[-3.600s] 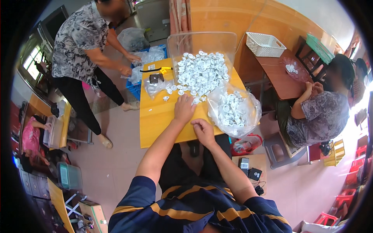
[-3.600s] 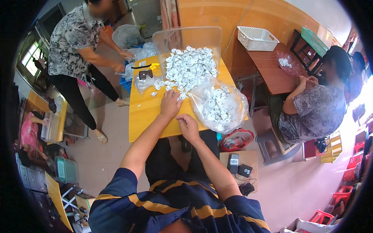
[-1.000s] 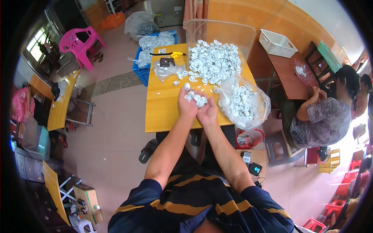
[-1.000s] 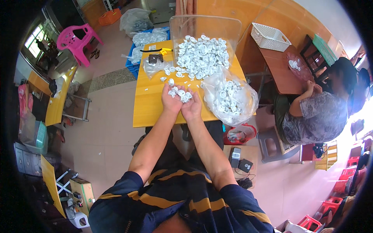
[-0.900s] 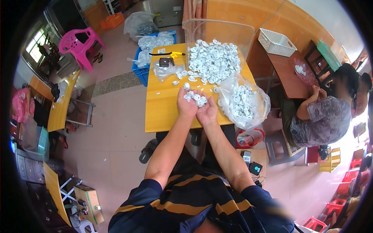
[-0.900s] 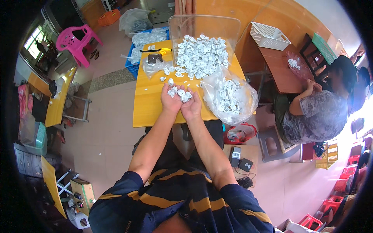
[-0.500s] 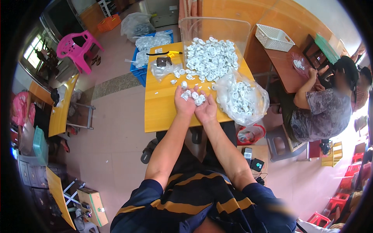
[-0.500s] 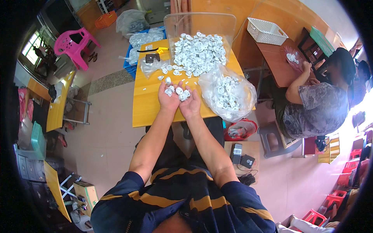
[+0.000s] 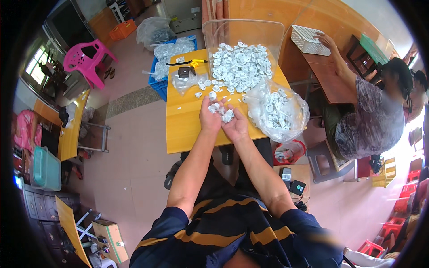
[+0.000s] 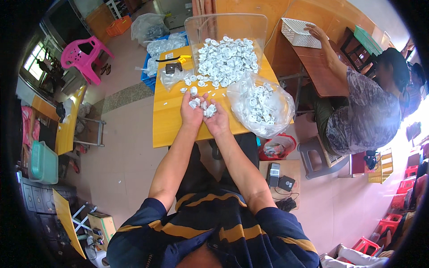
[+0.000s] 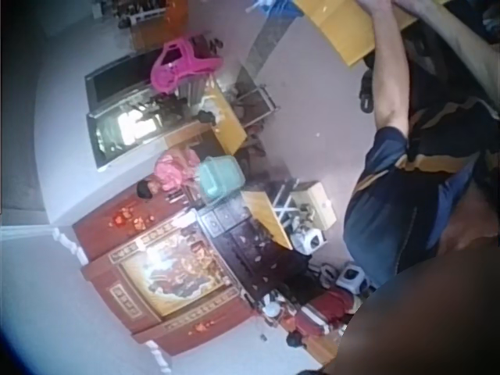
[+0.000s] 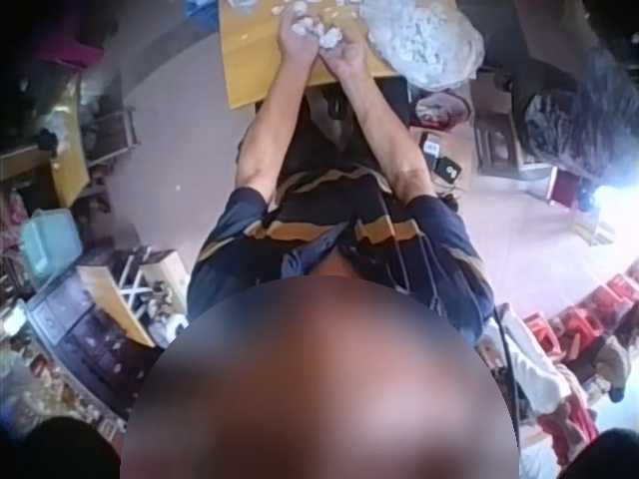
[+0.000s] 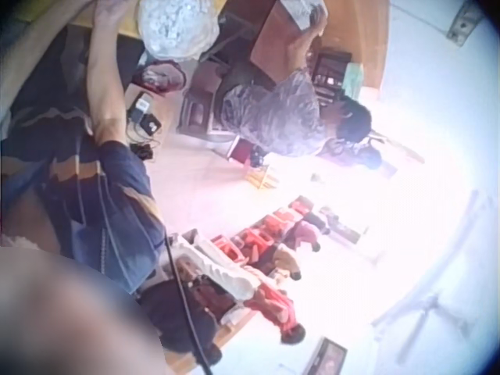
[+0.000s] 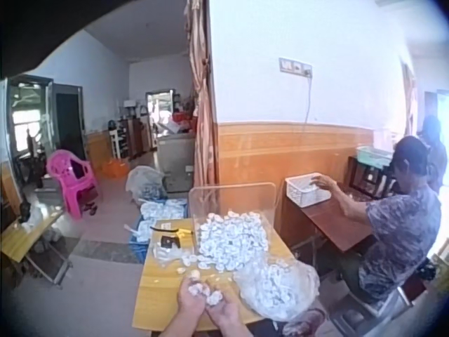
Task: The person sorts and inspects small white plastic components by hand at a table.
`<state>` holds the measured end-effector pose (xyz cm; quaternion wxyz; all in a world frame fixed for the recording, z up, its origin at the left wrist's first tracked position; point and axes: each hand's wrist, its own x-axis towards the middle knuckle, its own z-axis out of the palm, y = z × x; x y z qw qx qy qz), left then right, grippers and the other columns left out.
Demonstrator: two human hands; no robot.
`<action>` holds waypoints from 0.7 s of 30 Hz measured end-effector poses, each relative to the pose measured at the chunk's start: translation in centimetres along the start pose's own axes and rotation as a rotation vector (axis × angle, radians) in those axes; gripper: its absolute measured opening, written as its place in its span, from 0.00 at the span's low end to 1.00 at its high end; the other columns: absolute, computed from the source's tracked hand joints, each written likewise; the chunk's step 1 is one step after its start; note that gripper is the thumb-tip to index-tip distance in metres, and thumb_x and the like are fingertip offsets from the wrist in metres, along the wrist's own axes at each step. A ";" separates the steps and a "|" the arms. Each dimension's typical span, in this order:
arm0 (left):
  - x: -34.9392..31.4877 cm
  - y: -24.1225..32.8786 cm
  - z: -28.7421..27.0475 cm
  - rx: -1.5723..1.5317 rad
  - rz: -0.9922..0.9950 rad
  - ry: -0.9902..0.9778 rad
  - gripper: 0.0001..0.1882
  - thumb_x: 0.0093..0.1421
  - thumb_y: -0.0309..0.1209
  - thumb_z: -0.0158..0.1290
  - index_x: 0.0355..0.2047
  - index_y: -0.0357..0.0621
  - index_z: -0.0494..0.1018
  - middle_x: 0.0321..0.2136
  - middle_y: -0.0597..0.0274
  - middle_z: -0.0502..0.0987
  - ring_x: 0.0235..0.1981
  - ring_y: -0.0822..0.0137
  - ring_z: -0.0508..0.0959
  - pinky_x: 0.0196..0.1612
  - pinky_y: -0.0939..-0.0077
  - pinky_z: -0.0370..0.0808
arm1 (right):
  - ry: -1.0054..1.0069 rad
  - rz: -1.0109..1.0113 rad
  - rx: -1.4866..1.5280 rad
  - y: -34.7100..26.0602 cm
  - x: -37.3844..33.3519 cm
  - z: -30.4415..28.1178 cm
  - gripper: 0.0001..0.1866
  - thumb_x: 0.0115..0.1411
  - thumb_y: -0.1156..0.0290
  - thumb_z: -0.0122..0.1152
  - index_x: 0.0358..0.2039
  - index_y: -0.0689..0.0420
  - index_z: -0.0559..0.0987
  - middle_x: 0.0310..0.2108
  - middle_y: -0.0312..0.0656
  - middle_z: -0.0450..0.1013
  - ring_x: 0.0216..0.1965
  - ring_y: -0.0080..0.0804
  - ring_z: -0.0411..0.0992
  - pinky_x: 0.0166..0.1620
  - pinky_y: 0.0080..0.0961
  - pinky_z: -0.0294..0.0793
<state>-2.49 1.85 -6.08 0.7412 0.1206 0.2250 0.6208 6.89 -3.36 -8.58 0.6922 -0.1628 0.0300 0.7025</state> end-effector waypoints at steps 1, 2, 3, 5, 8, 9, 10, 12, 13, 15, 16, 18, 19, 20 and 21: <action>-0.1 -0.3 0.4 0.051 0.016 0.004 0.18 0.70 0.45 0.50 0.39 0.40 0.73 0.29 0.59 0.76 0.38 0.50 0.81 0.44 0.58 0.79 | 0.000 0.001 -0.021 -0.1 0.2 -0.3 0.20 0.74 0.56 0.46 0.58 0.55 0.69 0.54 0.46 0.73 0.56 0.43 0.72 0.60 0.47 0.70; -0.3 -0.5 0.7 0.102 0.033 0.009 0.18 0.70 0.45 0.51 0.42 0.40 0.73 0.31 0.60 0.75 0.41 0.49 0.82 0.43 0.61 0.79 | 0.001 -0.005 -0.020 -0.3 0.3 -0.6 0.20 0.74 0.56 0.46 0.58 0.55 0.69 0.54 0.46 0.73 0.56 0.43 0.72 0.60 0.47 0.70; -0.4 -0.4 0.8 0.103 0.035 0.010 0.18 0.70 0.45 0.51 0.42 0.40 0.73 0.31 0.60 0.75 0.41 0.49 0.82 0.43 0.61 0.79 | 0.002 0.005 -0.018 -0.2 0.3 -0.5 0.19 0.74 0.57 0.46 0.58 0.56 0.70 0.54 0.45 0.73 0.56 0.42 0.72 0.60 0.47 0.71; -0.5 -0.2 0.9 0.112 0.046 0.011 0.18 0.70 0.44 0.52 0.44 0.38 0.73 0.35 0.59 0.74 0.41 0.49 0.82 0.43 0.63 0.80 | 0.004 0.015 -0.015 0.0 0.2 -0.4 0.19 0.74 0.58 0.46 0.57 0.56 0.71 0.53 0.45 0.73 0.55 0.41 0.72 0.59 0.46 0.72; -0.7 0.0 1.0 0.122 0.046 0.038 0.19 0.70 0.44 0.53 0.44 0.37 0.72 0.36 0.58 0.73 0.42 0.48 0.82 0.43 0.64 0.80 | 0.015 0.032 0.001 0.0 0.2 -0.5 0.17 0.76 0.58 0.42 0.52 0.55 0.72 0.56 0.45 0.73 0.60 0.43 0.70 0.65 0.48 0.66; -0.8 0.1 1.2 0.124 0.043 0.038 0.19 0.70 0.44 0.53 0.44 0.37 0.72 0.36 0.58 0.73 0.42 0.48 0.82 0.43 0.64 0.80 | 0.017 0.030 0.001 0.0 0.3 -0.6 0.17 0.76 0.58 0.42 0.53 0.55 0.72 0.56 0.45 0.73 0.60 0.43 0.70 0.65 0.49 0.66; -0.9 0.1 1.4 0.122 0.036 0.042 0.17 0.70 0.44 0.52 0.42 0.40 0.73 0.32 0.61 0.75 0.38 0.52 0.82 0.45 0.63 0.80 | 0.019 0.027 0.002 -0.1 0.3 -0.6 0.17 0.76 0.58 0.42 0.53 0.55 0.72 0.56 0.45 0.73 0.60 0.44 0.70 0.65 0.49 0.66; -0.8 0.2 1.4 0.121 0.031 0.048 0.15 0.70 0.43 0.52 0.39 0.43 0.73 0.29 0.64 0.76 0.34 0.56 0.83 0.46 0.61 0.79 | 0.012 0.030 -0.004 -0.2 0.2 -0.6 0.18 0.75 0.57 0.42 0.53 0.55 0.72 0.56 0.46 0.73 0.60 0.44 0.70 0.65 0.50 0.65; -0.6 0.3 1.2 0.116 0.043 0.046 0.15 0.70 0.43 0.51 0.39 0.44 0.73 0.29 0.64 0.76 0.33 0.58 0.82 0.47 0.61 0.80 | 0.004 0.036 -0.011 -0.2 0.1 -0.5 0.18 0.75 0.56 0.42 0.53 0.54 0.72 0.57 0.46 0.73 0.60 0.45 0.69 0.65 0.52 0.65; -0.4 0.5 1.1 0.112 0.053 0.045 0.15 0.70 0.43 0.51 0.38 0.44 0.73 0.29 0.64 0.75 0.32 0.59 0.82 0.48 0.60 0.80 | 0.003 0.045 -0.011 -0.2 -0.2 -0.3 0.19 0.75 0.54 0.41 0.54 0.54 0.72 0.57 0.47 0.72 0.60 0.46 0.69 0.65 0.53 0.65; -0.3 0.6 1.1 0.118 0.059 0.061 0.15 0.71 0.43 0.50 0.38 0.44 0.72 0.28 0.64 0.75 0.31 0.60 0.81 0.49 0.59 0.80 | 0.003 0.054 -0.012 -0.3 -0.3 -0.1 0.20 0.75 0.53 0.40 0.54 0.54 0.71 0.57 0.48 0.72 0.60 0.47 0.69 0.65 0.54 0.64; -0.3 0.6 1.1 0.126 0.064 0.076 0.15 0.71 0.43 0.50 0.38 0.44 0.72 0.28 0.64 0.75 0.31 0.61 0.81 0.49 0.58 0.80 | -0.001 0.053 -0.001 -0.4 -0.5 0.2 0.21 0.75 0.52 0.40 0.55 0.54 0.71 0.57 0.49 0.72 0.60 0.49 0.69 0.65 0.54 0.64; -0.3 0.6 1.1 0.118 0.071 0.076 0.15 0.71 0.44 0.50 0.38 0.44 0.72 0.29 0.64 0.75 0.31 0.61 0.81 0.49 0.58 0.80 | -0.006 0.051 0.009 -0.4 -0.5 0.2 0.22 0.75 0.51 0.39 0.55 0.54 0.70 0.57 0.50 0.71 0.61 0.50 0.69 0.65 0.55 0.64; -0.3 0.7 1.1 0.110 0.079 0.076 0.15 0.71 0.44 0.50 0.38 0.44 0.72 0.29 0.64 0.75 0.31 0.60 0.81 0.49 0.58 0.79 | -0.006 0.050 0.010 -0.5 -0.6 0.3 0.22 0.75 0.51 0.39 0.55 0.54 0.70 0.57 0.50 0.71 0.61 0.50 0.69 0.65 0.55 0.64; -0.1 0.8 0.8 0.111 0.080 0.077 0.15 0.71 0.44 0.50 0.38 0.44 0.72 0.29 0.64 0.75 0.31 0.60 0.81 0.49 0.58 0.79 | -0.009 0.054 0.021 -0.4 -0.7 0.3 0.22 0.75 0.51 0.39 0.57 0.54 0.69 0.56 0.50 0.71 0.59 0.49 0.70 0.64 0.54 0.65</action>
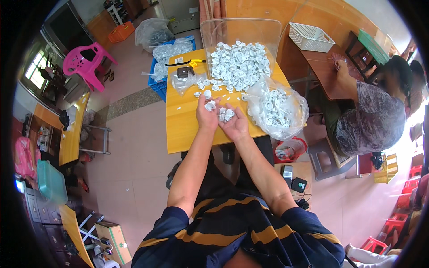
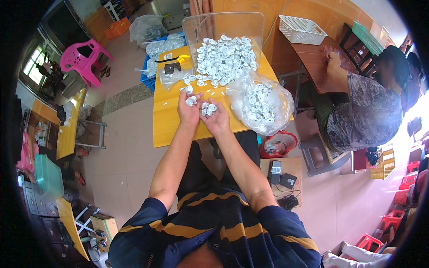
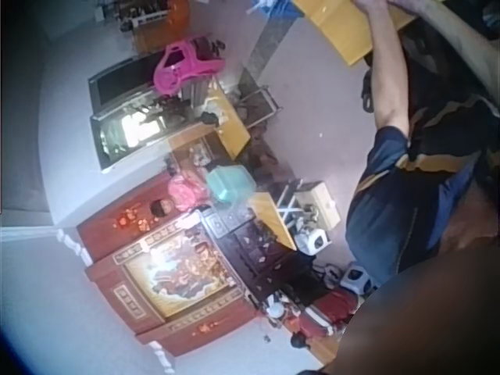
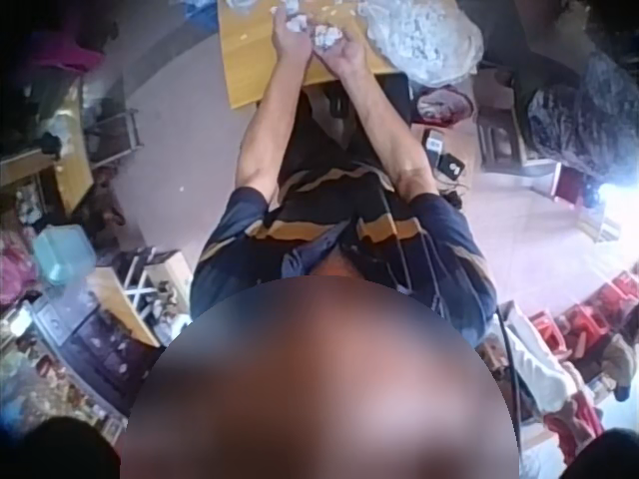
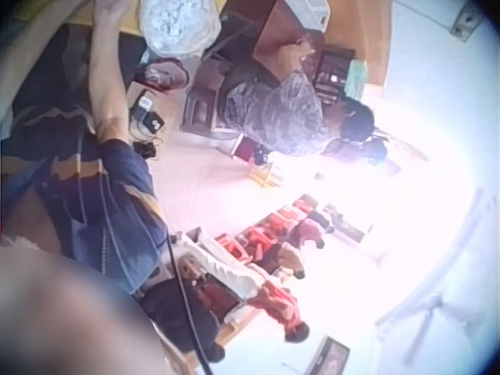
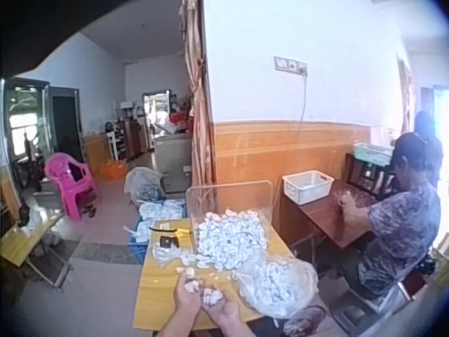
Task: The person sorts and inspects small white plastic components by hand at a table.
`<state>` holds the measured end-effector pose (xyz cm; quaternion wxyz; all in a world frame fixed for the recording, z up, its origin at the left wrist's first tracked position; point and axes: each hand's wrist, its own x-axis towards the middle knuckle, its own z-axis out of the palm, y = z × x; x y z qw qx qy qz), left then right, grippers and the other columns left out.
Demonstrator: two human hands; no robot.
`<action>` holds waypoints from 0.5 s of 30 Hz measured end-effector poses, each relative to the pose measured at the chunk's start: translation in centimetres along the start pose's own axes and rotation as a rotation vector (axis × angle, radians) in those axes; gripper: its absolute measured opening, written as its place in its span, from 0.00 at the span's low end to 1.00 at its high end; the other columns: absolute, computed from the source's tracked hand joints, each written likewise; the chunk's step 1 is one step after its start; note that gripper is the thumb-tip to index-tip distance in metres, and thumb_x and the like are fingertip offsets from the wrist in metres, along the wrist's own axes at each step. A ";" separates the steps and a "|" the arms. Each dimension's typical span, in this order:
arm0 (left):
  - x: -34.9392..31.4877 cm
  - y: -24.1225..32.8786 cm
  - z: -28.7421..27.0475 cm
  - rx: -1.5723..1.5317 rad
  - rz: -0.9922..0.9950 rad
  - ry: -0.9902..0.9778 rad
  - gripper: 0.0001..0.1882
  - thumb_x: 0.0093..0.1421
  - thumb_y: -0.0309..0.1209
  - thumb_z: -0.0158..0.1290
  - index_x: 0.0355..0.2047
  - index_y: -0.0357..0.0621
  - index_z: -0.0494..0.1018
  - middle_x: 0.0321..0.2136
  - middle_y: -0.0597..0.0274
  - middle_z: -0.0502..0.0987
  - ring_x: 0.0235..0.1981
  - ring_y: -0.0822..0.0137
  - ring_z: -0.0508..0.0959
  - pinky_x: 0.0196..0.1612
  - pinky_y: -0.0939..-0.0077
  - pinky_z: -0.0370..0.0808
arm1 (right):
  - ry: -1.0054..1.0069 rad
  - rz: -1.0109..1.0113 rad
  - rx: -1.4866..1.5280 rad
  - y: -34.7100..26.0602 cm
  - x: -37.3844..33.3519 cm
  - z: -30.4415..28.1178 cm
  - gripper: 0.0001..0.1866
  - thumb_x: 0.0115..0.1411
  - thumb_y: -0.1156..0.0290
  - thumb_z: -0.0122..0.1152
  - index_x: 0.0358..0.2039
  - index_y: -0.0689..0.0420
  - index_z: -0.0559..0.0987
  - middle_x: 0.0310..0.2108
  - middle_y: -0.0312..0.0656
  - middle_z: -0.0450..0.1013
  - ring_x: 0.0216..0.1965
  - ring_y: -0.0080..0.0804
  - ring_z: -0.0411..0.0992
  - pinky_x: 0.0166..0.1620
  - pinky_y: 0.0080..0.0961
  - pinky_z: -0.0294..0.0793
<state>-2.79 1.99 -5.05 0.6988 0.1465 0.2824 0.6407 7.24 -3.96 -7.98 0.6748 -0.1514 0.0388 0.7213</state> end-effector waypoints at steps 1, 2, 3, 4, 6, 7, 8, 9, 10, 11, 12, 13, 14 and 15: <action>0.2 0.0 -0.4 0.000 0.014 0.006 0.18 0.70 0.44 0.52 0.41 0.40 0.72 0.32 0.61 0.74 0.36 0.56 0.81 0.45 0.62 0.80 | -0.003 0.005 0.011 0.1 -0.1 0.1 0.23 0.75 0.51 0.40 0.58 0.54 0.68 0.55 0.50 0.72 0.57 0.49 0.71 0.62 0.54 0.67; 0.4 0.0 -0.7 0.000 0.028 0.012 0.20 0.69 0.45 0.54 0.44 0.36 0.72 0.36 0.58 0.73 0.40 0.51 0.81 0.42 0.67 0.80 | -0.004 0.007 0.012 0.2 -0.1 0.1 0.23 0.75 0.51 0.40 0.58 0.54 0.68 0.55 0.50 0.72 0.57 0.49 0.71 0.62 0.54 0.67; 0.5 -0.1 -0.6 0.000 0.026 0.010 0.20 0.69 0.45 0.54 0.44 0.36 0.72 0.36 0.58 0.73 0.40 0.51 0.81 0.42 0.67 0.80 | 0.002 0.003 0.008 0.0 0.0 0.0 0.24 0.75 0.50 0.38 0.57 0.54 0.69 0.56 0.50 0.72 0.58 0.51 0.70 0.64 0.56 0.64; 0.6 -0.2 -0.6 0.024 0.040 0.015 0.20 0.69 0.45 0.53 0.44 0.36 0.72 0.36 0.58 0.73 0.39 0.53 0.81 0.42 0.66 0.80 | 0.007 -0.001 0.005 -0.1 0.0 -0.2 0.25 0.75 0.48 0.36 0.56 0.54 0.70 0.56 0.51 0.71 0.59 0.52 0.69 0.65 0.59 0.62; 0.7 -0.4 -0.7 0.048 0.055 0.020 0.20 0.69 0.44 0.53 0.45 0.37 0.72 0.36 0.58 0.73 0.38 0.55 0.80 0.43 0.65 0.80 | 0.000 -0.003 -0.001 -0.3 0.1 -0.4 0.25 0.75 0.48 0.36 0.56 0.54 0.70 0.56 0.51 0.72 0.59 0.52 0.70 0.65 0.59 0.62; 0.8 -0.4 -0.9 0.100 0.066 0.007 0.18 0.70 0.45 0.52 0.43 0.40 0.73 0.34 0.61 0.75 0.38 0.57 0.82 0.42 0.65 0.78 | -0.007 -0.004 -0.007 -0.4 0.1 -0.5 0.25 0.75 0.48 0.36 0.56 0.54 0.70 0.56 0.51 0.72 0.58 0.53 0.70 0.65 0.60 0.61; 0.8 -0.5 -1.0 0.152 0.077 -0.005 0.17 0.70 0.46 0.51 0.42 0.44 0.73 0.32 0.64 0.77 0.38 0.59 0.83 0.42 0.65 0.76 | -0.007 -0.003 -0.007 -0.3 0.1 -0.5 0.25 0.75 0.48 0.36 0.56 0.54 0.70 0.56 0.51 0.72 0.58 0.53 0.70 0.65 0.60 0.61; 0.7 -0.4 -1.1 0.153 0.078 -0.003 0.17 0.70 0.46 0.51 0.42 0.44 0.73 0.32 0.64 0.77 0.38 0.59 0.83 0.42 0.65 0.76 | 0.009 -0.006 -0.019 -0.3 0.0 -0.4 0.25 0.75 0.48 0.36 0.56 0.54 0.70 0.56 0.51 0.72 0.58 0.52 0.70 0.65 0.59 0.61; 0.7 -0.4 -1.1 0.173 0.083 -0.009 0.17 0.70 0.47 0.51 0.43 0.44 0.73 0.33 0.64 0.77 0.38 0.59 0.83 0.42 0.65 0.76 | 0.025 -0.009 -0.032 -0.3 0.0 -0.2 0.25 0.75 0.48 0.36 0.56 0.53 0.71 0.56 0.51 0.72 0.58 0.52 0.70 0.65 0.59 0.61; 0.6 -0.3 -1.2 0.193 0.088 -0.016 0.18 0.70 0.47 0.50 0.43 0.45 0.73 0.33 0.64 0.77 0.38 0.60 0.83 0.42 0.65 0.75 | 0.026 -0.008 -0.031 -0.2 -0.1 -0.1 0.25 0.75 0.48 0.36 0.56 0.53 0.71 0.56 0.51 0.72 0.58 0.52 0.70 0.65 0.59 0.61; 0.5 -0.3 -1.1 0.194 0.087 -0.016 0.18 0.70 0.47 0.50 0.43 0.45 0.73 0.33 0.64 0.77 0.38 0.60 0.83 0.42 0.65 0.75 | 0.010 -0.006 -0.033 -0.3 -0.2 -0.2 0.25 0.75 0.48 0.38 0.57 0.54 0.70 0.54 0.49 0.72 0.56 0.50 0.71 0.63 0.56 0.65; 0.4 -0.3 -1.1 0.212 0.085 -0.014 0.18 0.70 0.47 0.50 0.44 0.45 0.73 0.33 0.64 0.77 0.38 0.60 0.83 0.43 0.65 0.75 | -0.005 -0.004 -0.034 -0.3 -0.2 -0.2 0.25 0.75 0.48 0.39 0.59 0.54 0.69 0.52 0.46 0.72 0.54 0.47 0.72 0.61 0.54 0.68; 0.3 -0.3 -1.0 0.230 0.082 -0.011 0.18 0.70 0.47 0.50 0.44 0.45 0.73 0.34 0.64 0.77 0.38 0.60 0.83 0.43 0.65 0.74 | -0.004 -0.005 -0.033 -0.3 -0.2 -0.2 0.25 0.75 0.48 0.39 0.59 0.54 0.69 0.52 0.46 0.72 0.54 0.47 0.72 0.61 0.54 0.68; 0.3 -0.3 -1.0 0.231 0.082 -0.011 0.18 0.70 0.47 0.50 0.44 0.45 0.73 0.34 0.64 0.77 0.38 0.60 0.83 0.43 0.65 0.74 | -0.004 -0.001 -0.034 -0.4 -0.2 -0.2 0.26 0.75 0.47 0.39 0.59 0.54 0.68 0.52 0.47 0.72 0.54 0.48 0.72 0.61 0.54 0.68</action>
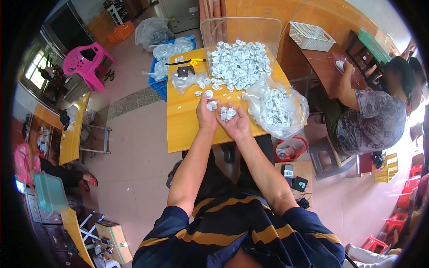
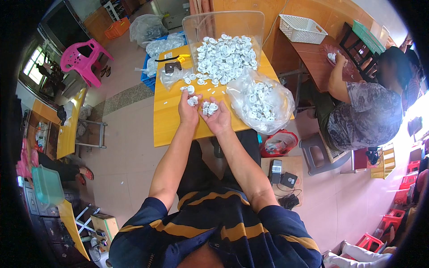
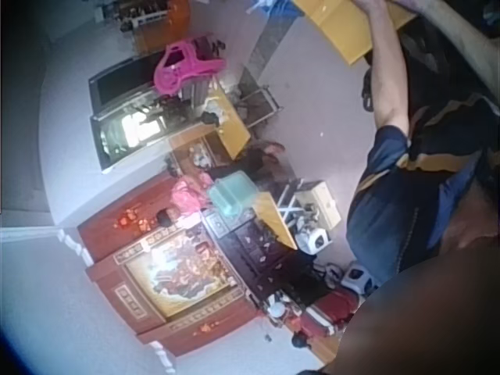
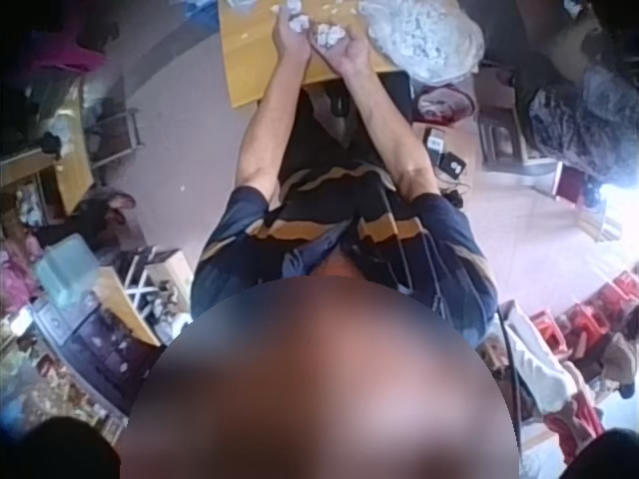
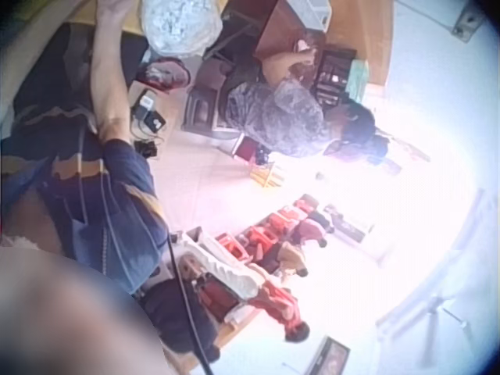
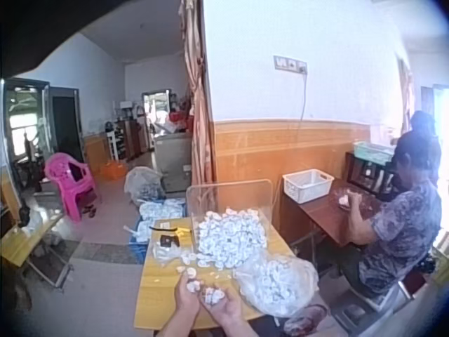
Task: The person sorts and inspects small white plastic components by hand at a table.
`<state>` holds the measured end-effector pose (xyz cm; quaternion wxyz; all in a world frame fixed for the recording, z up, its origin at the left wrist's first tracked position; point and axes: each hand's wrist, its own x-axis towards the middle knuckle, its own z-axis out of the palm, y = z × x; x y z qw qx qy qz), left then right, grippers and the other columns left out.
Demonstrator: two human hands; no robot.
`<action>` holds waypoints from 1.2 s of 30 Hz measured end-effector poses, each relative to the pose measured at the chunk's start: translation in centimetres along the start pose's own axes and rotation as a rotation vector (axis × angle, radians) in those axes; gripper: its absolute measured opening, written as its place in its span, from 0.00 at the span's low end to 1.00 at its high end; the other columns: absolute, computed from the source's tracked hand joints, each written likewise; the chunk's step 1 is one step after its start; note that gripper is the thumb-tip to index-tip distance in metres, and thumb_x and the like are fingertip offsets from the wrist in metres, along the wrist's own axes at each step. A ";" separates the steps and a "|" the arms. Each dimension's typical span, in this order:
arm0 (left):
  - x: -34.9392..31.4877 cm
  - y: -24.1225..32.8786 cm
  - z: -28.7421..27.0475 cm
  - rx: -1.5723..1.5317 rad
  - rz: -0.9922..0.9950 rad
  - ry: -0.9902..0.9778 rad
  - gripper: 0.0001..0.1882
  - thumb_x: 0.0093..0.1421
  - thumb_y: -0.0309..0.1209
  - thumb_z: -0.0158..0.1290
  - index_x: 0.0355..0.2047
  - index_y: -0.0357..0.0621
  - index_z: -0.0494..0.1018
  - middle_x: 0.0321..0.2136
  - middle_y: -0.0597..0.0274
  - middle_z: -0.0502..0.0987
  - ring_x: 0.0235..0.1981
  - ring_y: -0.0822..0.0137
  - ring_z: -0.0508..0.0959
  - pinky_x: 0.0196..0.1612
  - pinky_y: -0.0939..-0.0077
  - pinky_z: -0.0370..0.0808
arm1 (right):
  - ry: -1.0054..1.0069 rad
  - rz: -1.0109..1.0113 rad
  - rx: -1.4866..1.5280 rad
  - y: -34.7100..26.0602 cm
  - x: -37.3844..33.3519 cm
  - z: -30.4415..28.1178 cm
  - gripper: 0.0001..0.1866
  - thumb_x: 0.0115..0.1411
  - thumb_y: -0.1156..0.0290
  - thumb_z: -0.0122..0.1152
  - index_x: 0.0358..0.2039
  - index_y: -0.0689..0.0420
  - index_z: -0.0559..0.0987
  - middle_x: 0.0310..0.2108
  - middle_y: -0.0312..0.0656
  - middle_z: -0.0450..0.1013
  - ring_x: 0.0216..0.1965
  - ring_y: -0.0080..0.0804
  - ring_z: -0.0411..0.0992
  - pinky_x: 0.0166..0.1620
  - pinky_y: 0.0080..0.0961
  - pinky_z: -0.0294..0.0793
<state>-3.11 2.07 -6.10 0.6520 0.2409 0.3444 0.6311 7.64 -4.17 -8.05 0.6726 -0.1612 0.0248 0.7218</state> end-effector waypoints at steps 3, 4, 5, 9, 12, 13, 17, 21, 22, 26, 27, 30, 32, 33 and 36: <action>0.0 0.0 0.0 -0.005 -0.013 0.007 0.18 0.70 0.47 0.50 0.44 0.45 0.73 0.33 0.64 0.77 0.38 0.60 0.82 0.43 0.65 0.74 | -0.006 0.002 0.000 0.0 0.0 0.0 0.27 0.75 0.46 0.38 0.59 0.54 0.68 0.54 0.48 0.72 0.54 0.48 0.72 0.61 0.55 0.68; 0.0 0.1 0.0 -0.011 -0.019 0.008 0.18 0.70 0.47 0.50 0.44 0.45 0.73 0.33 0.64 0.77 0.37 0.61 0.82 0.42 0.66 0.74 | -0.013 0.000 0.000 -0.1 0.0 0.0 0.27 0.75 0.46 0.37 0.59 0.54 0.68 0.55 0.48 0.71 0.54 0.49 0.72 0.61 0.55 0.68; 0.0 0.1 0.0 -0.017 -0.025 0.010 0.17 0.70 0.47 0.50 0.44 0.45 0.73 0.33 0.64 0.77 0.37 0.61 0.82 0.41 0.66 0.74 | -0.012 0.000 0.001 -0.1 -0.1 0.0 0.27 0.75 0.46 0.37 0.59 0.54 0.68 0.55 0.48 0.71 0.54 0.49 0.72 0.61 0.55 0.68; -0.2 0.4 0.2 -0.004 -0.029 0.009 0.17 0.70 0.47 0.50 0.44 0.45 0.73 0.33 0.64 0.77 0.36 0.61 0.82 0.40 0.68 0.75 | -0.009 0.007 0.008 0.0 -0.4 0.4 0.27 0.75 0.46 0.37 0.60 0.54 0.68 0.56 0.49 0.71 0.55 0.49 0.71 0.62 0.55 0.67; -0.6 0.5 0.8 0.017 -0.018 0.000 0.17 0.70 0.45 0.50 0.43 0.42 0.74 0.33 0.63 0.76 0.33 0.65 0.80 0.36 0.71 0.75 | -0.013 0.017 0.025 0.0 -0.4 0.7 0.26 0.75 0.47 0.38 0.60 0.54 0.68 0.56 0.48 0.71 0.55 0.48 0.71 0.62 0.54 0.66; -0.8 0.5 1.1 0.050 -0.022 -0.006 0.17 0.70 0.44 0.50 0.42 0.41 0.74 0.32 0.61 0.77 0.32 0.66 0.80 0.34 0.72 0.75 | -0.019 0.022 0.038 0.0 -0.3 0.6 0.26 0.75 0.48 0.38 0.60 0.53 0.68 0.56 0.47 0.71 0.55 0.48 0.71 0.62 0.54 0.66; -0.7 0.3 1.4 0.175 0.055 -0.013 0.18 0.71 0.42 0.50 0.39 0.38 0.76 0.29 0.59 0.79 0.28 0.69 0.78 0.33 0.76 0.74 | -0.002 0.042 0.027 0.5 0.1 0.5 0.22 0.74 0.51 0.43 0.58 0.52 0.71 0.55 0.44 0.73 0.54 0.45 0.72 0.62 0.50 0.67; -1.4 0.3 1.7 0.342 0.092 -0.074 0.19 0.71 0.42 0.50 0.35 0.36 0.77 0.26 0.61 0.79 0.26 0.72 0.76 0.33 0.77 0.73 | -0.033 0.057 -0.095 0.8 0.5 -0.2 0.17 0.73 0.55 0.49 0.53 0.50 0.78 0.50 0.38 0.77 0.51 0.35 0.74 0.59 0.41 0.71; -1.1 0.2 1.5 0.388 0.123 -0.069 0.19 0.71 0.42 0.51 0.34 0.35 0.77 0.25 0.62 0.79 0.26 0.72 0.76 0.33 0.77 0.73 | -0.021 0.041 -0.138 1.1 0.6 -0.1 0.16 0.73 0.56 0.51 0.52 0.50 0.79 0.49 0.36 0.78 0.50 0.32 0.75 0.58 0.38 0.72; -0.9 -0.4 0.9 0.518 0.242 -0.082 0.18 0.69 0.41 0.52 0.32 0.36 0.76 0.23 0.60 0.78 0.25 0.72 0.75 0.31 0.72 0.72 | 0.018 0.048 -0.139 1.5 0.9 -0.6 0.16 0.72 0.57 0.54 0.53 0.48 0.79 0.49 0.34 0.78 0.49 0.29 0.75 0.55 0.34 0.74; -0.9 -0.4 0.6 0.518 0.245 -0.080 0.18 0.69 0.41 0.52 0.32 0.36 0.76 0.23 0.60 0.78 0.25 0.72 0.75 0.31 0.72 0.72 | 0.005 0.057 -0.185 1.6 0.8 -0.5 0.16 0.73 0.58 0.52 0.56 0.49 0.77 0.51 0.36 0.78 0.52 0.30 0.75 0.56 0.36 0.74; -1.5 -0.4 0.3 0.873 0.417 -0.130 0.18 0.70 0.41 0.53 0.29 0.39 0.73 0.22 0.62 0.76 0.25 0.72 0.74 0.29 0.72 0.70 | 0.007 0.067 -0.248 1.8 0.2 0.1 0.17 0.73 0.57 0.52 0.56 0.48 0.76 0.50 0.35 0.78 0.49 0.30 0.75 0.51 0.35 0.75; -3.1 0.5 1.4 0.987 0.486 -0.165 0.17 0.69 0.40 0.53 0.30 0.39 0.71 0.21 0.58 0.75 0.24 0.67 0.74 0.30 0.69 0.70 | 0.027 0.065 -0.279 1.8 0.0 0.1 0.16 0.72 0.55 0.54 0.54 0.47 0.78 0.46 0.33 0.78 0.44 0.28 0.76 0.45 0.31 0.77; -3.0 0.5 1.2 0.987 0.489 -0.162 0.17 0.69 0.40 0.53 0.30 0.39 0.71 0.21 0.58 0.75 0.24 0.67 0.74 0.30 0.69 0.70 | 0.040 0.059 -0.310 1.7 0.0 0.2 0.16 0.72 0.54 0.54 0.53 0.47 0.77 0.45 0.33 0.78 0.43 0.28 0.76 0.44 0.31 0.77; -2.7 0.2 0.7 1.107 0.580 -0.202 0.15 0.69 0.38 0.53 0.31 0.38 0.71 0.22 0.54 0.74 0.24 0.60 0.74 0.32 0.67 0.71 | 0.054 0.026 -0.370 1.7 -0.7 0.4 0.15 0.71 0.53 0.55 0.51 0.47 0.77 0.41 0.32 0.78 0.40 0.27 0.76 0.41 0.30 0.77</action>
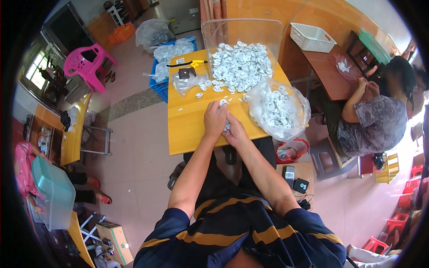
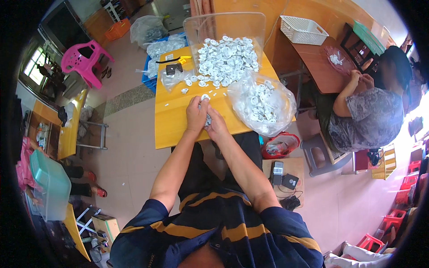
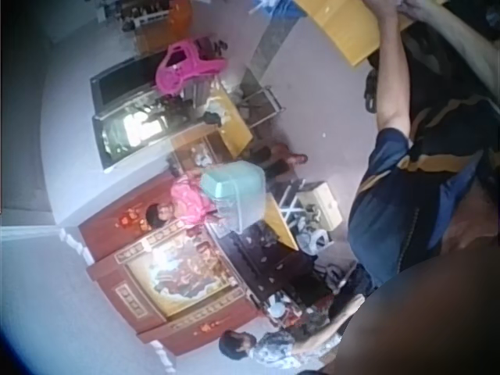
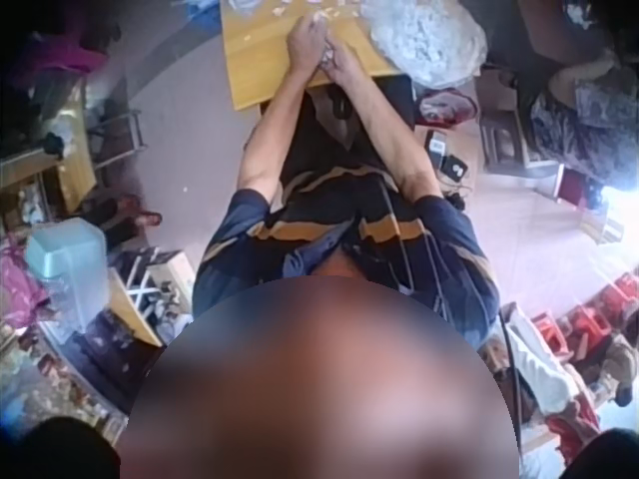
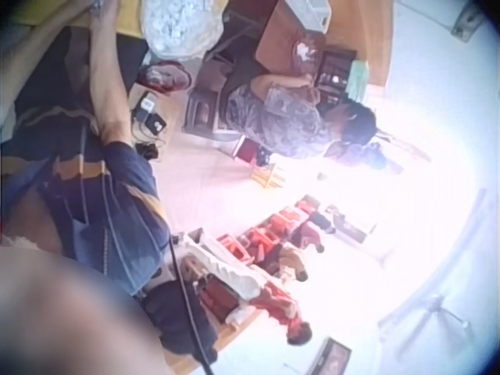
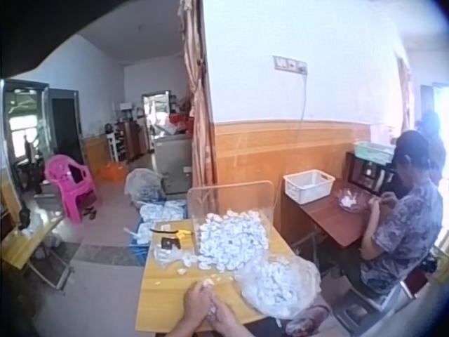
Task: The person sorts and inspects small white plastic components by hand at a table.
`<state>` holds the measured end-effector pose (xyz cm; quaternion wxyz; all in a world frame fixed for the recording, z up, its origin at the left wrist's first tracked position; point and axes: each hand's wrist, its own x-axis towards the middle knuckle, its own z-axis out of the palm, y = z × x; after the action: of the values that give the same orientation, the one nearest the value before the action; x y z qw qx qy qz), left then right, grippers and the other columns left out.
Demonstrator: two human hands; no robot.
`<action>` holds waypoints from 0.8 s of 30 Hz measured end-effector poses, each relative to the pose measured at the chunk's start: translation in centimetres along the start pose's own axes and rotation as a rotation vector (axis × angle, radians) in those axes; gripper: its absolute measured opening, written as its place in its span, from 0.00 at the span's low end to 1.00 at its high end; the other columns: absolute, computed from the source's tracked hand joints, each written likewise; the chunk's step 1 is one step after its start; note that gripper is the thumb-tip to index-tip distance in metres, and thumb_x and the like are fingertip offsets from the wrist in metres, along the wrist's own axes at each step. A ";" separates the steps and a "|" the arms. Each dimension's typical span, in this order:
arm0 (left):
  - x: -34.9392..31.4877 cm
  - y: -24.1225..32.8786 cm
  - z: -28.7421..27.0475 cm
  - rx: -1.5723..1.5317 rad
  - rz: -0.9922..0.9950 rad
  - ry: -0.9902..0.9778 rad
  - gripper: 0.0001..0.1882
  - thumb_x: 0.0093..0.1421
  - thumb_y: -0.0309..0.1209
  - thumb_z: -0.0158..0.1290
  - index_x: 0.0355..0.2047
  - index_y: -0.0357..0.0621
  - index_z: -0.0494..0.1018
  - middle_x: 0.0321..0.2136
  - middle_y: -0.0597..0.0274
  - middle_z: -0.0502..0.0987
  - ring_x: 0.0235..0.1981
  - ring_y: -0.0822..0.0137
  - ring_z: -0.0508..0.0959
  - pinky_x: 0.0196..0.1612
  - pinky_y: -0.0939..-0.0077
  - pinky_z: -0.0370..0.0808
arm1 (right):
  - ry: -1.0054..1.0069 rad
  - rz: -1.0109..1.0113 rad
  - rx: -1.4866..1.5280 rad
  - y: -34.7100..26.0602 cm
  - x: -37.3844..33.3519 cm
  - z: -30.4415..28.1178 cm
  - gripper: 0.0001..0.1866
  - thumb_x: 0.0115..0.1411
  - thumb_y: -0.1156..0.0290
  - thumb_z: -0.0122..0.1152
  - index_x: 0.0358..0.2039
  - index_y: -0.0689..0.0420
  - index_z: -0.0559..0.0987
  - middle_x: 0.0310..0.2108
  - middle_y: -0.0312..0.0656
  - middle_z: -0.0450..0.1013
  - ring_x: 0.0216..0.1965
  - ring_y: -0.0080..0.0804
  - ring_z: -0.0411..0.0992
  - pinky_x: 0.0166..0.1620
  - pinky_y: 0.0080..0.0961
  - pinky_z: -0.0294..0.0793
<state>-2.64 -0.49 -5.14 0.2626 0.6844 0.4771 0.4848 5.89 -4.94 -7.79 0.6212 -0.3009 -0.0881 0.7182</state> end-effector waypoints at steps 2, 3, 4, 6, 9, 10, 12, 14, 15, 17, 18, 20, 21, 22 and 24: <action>0.1 -0.7 -0.1 0.087 0.159 0.071 0.13 0.68 0.35 0.53 0.33 0.37 0.71 0.24 0.52 0.74 0.26 0.55 0.75 0.34 0.64 0.72 | 0.004 -0.021 -0.030 0.3 -0.4 0.5 0.15 0.71 0.52 0.55 0.49 0.47 0.77 0.39 0.32 0.77 0.38 0.26 0.76 0.39 0.29 0.77; 0.0 -0.4 0.1 0.081 0.158 0.070 0.13 0.68 0.35 0.53 0.33 0.37 0.71 0.24 0.52 0.74 0.26 0.55 0.75 0.34 0.64 0.72 | -0.002 -0.042 -0.040 0.3 -0.5 0.1 0.15 0.71 0.52 0.56 0.47 0.47 0.77 0.38 0.31 0.77 0.37 0.25 0.76 0.38 0.28 0.77; -0.1 -0.1 0.3 0.028 0.160 0.072 0.12 0.67 0.35 0.53 0.33 0.37 0.71 0.25 0.51 0.75 0.28 0.54 0.75 0.35 0.63 0.72 | -0.009 -0.063 -0.051 0.2 -0.4 -0.2 0.14 0.71 0.52 0.56 0.46 0.47 0.77 0.37 0.31 0.77 0.36 0.24 0.76 0.36 0.27 0.77; -0.2 0.1 0.2 -0.024 0.159 0.081 0.12 0.67 0.34 0.52 0.33 0.36 0.72 0.26 0.50 0.75 0.29 0.53 0.76 0.36 0.62 0.72 | 0.014 -0.066 -0.075 0.2 -0.4 -0.4 0.13 0.71 0.53 0.56 0.45 0.48 0.77 0.36 0.30 0.76 0.34 0.24 0.75 0.34 0.26 0.76; -0.2 -0.3 -0.4 -0.086 0.103 0.002 0.11 0.67 0.33 0.52 0.33 0.36 0.72 0.27 0.49 0.76 0.30 0.51 0.76 0.37 0.61 0.73 | -0.016 -0.073 -0.156 -0.1 -0.1 -0.6 0.12 0.70 0.55 0.55 0.42 0.49 0.77 0.33 0.30 0.75 0.31 0.23 0.74 0.30 0.25 0.74; -0.1 -0.4 -0.3 -0.079 0.083 -0.009 0.11 0.67 0.33 0.51 0.33 0.36 0.73 0.27 0.49 0.75 0.30 0.51 0.77 0.36 0.61 0.73 | -0.063 -0.083 -0.213 -0.3 0.3 -1.0 0.11 0.70 0.56 0.54 0.42 0.49 0.77 0.32 0.31 0.75 0.30 0.23 0.74 0.29 0.24 0.73; 0.0 -0.9 0.3 -0.073 0.063 -0.019 0.12 0.67 0.33 0.51 0.32 0.36 0.73 0.27 0.49 0.75 0.29 0.52 0.77 0.36 0.62 0.73 | -0.033 -0.051 -0.215 -0.5 1.2 -1.4 0.11 0.70 0.57 0.54 0.42 0.50 0.77 0.31 0.31 0.75 0.29 0.23 0.73 0.28 0.24 0.72; 0.1 -1.6 1.2 -0.041 0.080 0.119 0.13 0.68 0.34 0.50 0.32 0.36 0.73 0.25 0.50 0.75 0.28 0.54 0.76 0.35 0.63 0.73 | -0.003 -0.022 -0.217 -0.7 1.5 -1.8 0.11 0.70 0.57 0.53 0.41 0.51 0.77 0.31 0.32 0.74 0.28 0.23 0.73 0.26 0.24 0.71; 0.2 -1.7 1.3 -0.042 0.077 0.120 0.13 0.68 0.34 0.50 0.32 0.36 0.73 0.25 0.50 0.75 0.28 0.54 0.76 0.35 0.63 0.73 | 0.005 0.008 -0.215 -0.9 1.5 -1.9 0.12 0.70 0.57 0.53 0.42 0.52 0.76 0.31 0.33 0.75 0.28 0.24 0.73 0.26 0.23 0.71; 0.3 -1.8 1.8 -0.141 -0.048 0.136 0.14 0.69 0.35 0.49 0.32 0.36 0.74 0.24 0.51 0.75 0.27 0.57 0.77 0.35 0.65 0.73 | 0.018 0.035 -0.216 -1.5 1.2 -2.4 0.13 0.70 0.57 0.53 0.42 0.53 0.76 0.32 0.34 0.75 0.29 0.24 0.74 0.26 0.22 0.70; 0.4 -2.2 1.8 -0.142 -0.052 0.139 0.14 0.69 0.35 0.49 0.32 0.36 0.74 0.24 0.51 0.75 0.27 0.57 0.77 0.35 0.65 0.73 | 0.026 0.015 -0.219 -1.9 0.9 -2.4 0.13 0.70 0.57 0.53 0.44 0.53 0.76 0.33 0.35 0.75 0.29 0.25 0.75 0.26 0.22 0.71; 0.9 -3.3 1.2 -0.176 -0.228 0.065 0.13 0.68 0.35 0.51 0.33 0.37 0.75 0.24 0.53 0.77 0.26 0.60 0.78 0.34 0.67 0.74 | 0.027 0.001 -0.229 -3.0 -0.2 -1.9 0.14 0.70 0.57 0.53 0.45 0.54 0.75 0.34 0.36 0.76 0.30 0.25 0.75 0.26 0.22 0.71; 1.0 -3.4 1.0 -0.177 -0.232 0.076 0.13 0.68 0.35 0.51 0.33 0.37 0.75 0.24 0.53 0.77 0.26 0.60 0.78 0.34 0.67 0.74 | 0.031 -0.013 -0.279 -3.8 -1.2 -1.5 0.15 0.70 0.57 0.53 0.46 0.55 0.75 0.35 0.37 0.76 0.31 0.26 0.76 0.26 0.22 0.72; 1.1 -3.3 0.9 -0.120 -0.150 0.020 0.12 0.66 0.36 0.53 0.35 0.38 0.76 0.26 0.50 0.78 0.29 0.54 0.80 0.34 0.63 0.75 | 0.037 -0.028 -0.330 -4.7 -2.4 -1.1 0.15 0.71 0.57 0.53 0.48 0.55 0.74 0.36 0.38 0.77 0.31 0.26 0.76 0.26 0.21 0.72; 1.0 -2.3 1.1 -0.072 -0.079 -0.028 0.12 0.64 0.37 0.55 0.38 0.39 0.76 0.29 0.47 0.80 0.31 0.48 0.82 0.35 0.59 0.76 | -0.039 -0.090 -0.382 -7.2 -4.9 0.0 0.16 0.71 0.57 0.53 0.49 0.56 0.72 0.38 0.39 0.77 0.33 0.25 0.77 0.27 0.19 0.73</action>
<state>-2.53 1.46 -7.07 0.3125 0.6618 0.4823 0.4814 12.12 -8.01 -2.64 0.5824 -0.3953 -0.2482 0.6656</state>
